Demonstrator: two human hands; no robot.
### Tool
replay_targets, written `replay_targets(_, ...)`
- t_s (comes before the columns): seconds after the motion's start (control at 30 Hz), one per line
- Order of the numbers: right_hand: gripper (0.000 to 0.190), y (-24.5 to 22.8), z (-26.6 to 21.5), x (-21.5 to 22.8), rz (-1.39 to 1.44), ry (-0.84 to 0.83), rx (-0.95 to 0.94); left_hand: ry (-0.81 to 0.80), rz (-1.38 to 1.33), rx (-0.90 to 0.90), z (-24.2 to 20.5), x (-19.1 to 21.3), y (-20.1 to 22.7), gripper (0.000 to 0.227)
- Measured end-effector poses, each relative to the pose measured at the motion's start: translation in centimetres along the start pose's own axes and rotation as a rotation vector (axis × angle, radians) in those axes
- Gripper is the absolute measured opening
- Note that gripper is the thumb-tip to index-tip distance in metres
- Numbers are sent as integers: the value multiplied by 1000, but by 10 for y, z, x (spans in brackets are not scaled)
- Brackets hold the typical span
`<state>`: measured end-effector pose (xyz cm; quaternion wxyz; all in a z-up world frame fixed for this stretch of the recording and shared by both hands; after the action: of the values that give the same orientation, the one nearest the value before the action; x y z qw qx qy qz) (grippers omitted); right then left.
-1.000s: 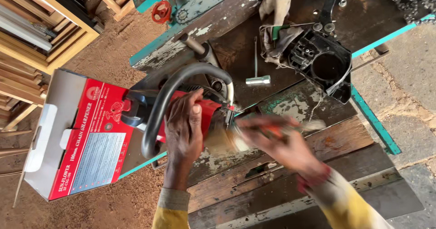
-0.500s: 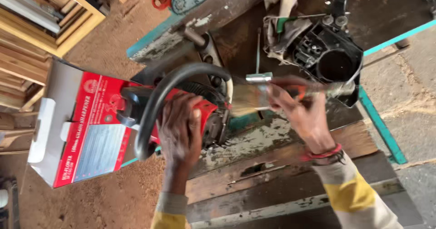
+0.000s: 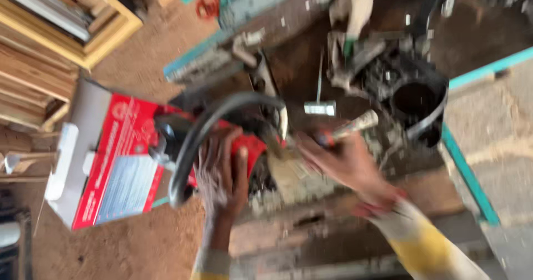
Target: The person cleans a red and black chainsaw using a brush and a T-handle wrench. They scrub the engine casing, air filter area, and handle with the brush, then use the wrench to clean crevices and remove debris from the tool's components.
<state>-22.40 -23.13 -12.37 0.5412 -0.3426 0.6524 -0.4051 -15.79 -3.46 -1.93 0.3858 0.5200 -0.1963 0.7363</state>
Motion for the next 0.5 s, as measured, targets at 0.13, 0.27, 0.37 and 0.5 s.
replay_targets(0.13,8,-9,-16,9,-394,-49,523,21,-1,-20,1,1,0,25)
replay_targets(0.27,15,-22,-14,11,-810,12,670,-13,-16,5,11,3,0,24)
replay_targets(0.37,18,-26,-13,17,-963,41,513,-20,0,-15,10,7,1,24)
replay_targets(0.5,25,-7,-13,4,-916,0,526,-47,16,7,7,4,-1,26)
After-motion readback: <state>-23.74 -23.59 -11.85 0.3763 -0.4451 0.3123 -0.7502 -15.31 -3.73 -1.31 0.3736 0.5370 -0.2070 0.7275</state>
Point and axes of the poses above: each hand's wrist, its own z-axis towards the middle knuckle, its own x-axis out of the back of the hand, y = z × x, the point moved 1 cm from there along z, towards the middle knuckle, and after that the axes turned 11 degrees about -x, right-handed, at the moved point
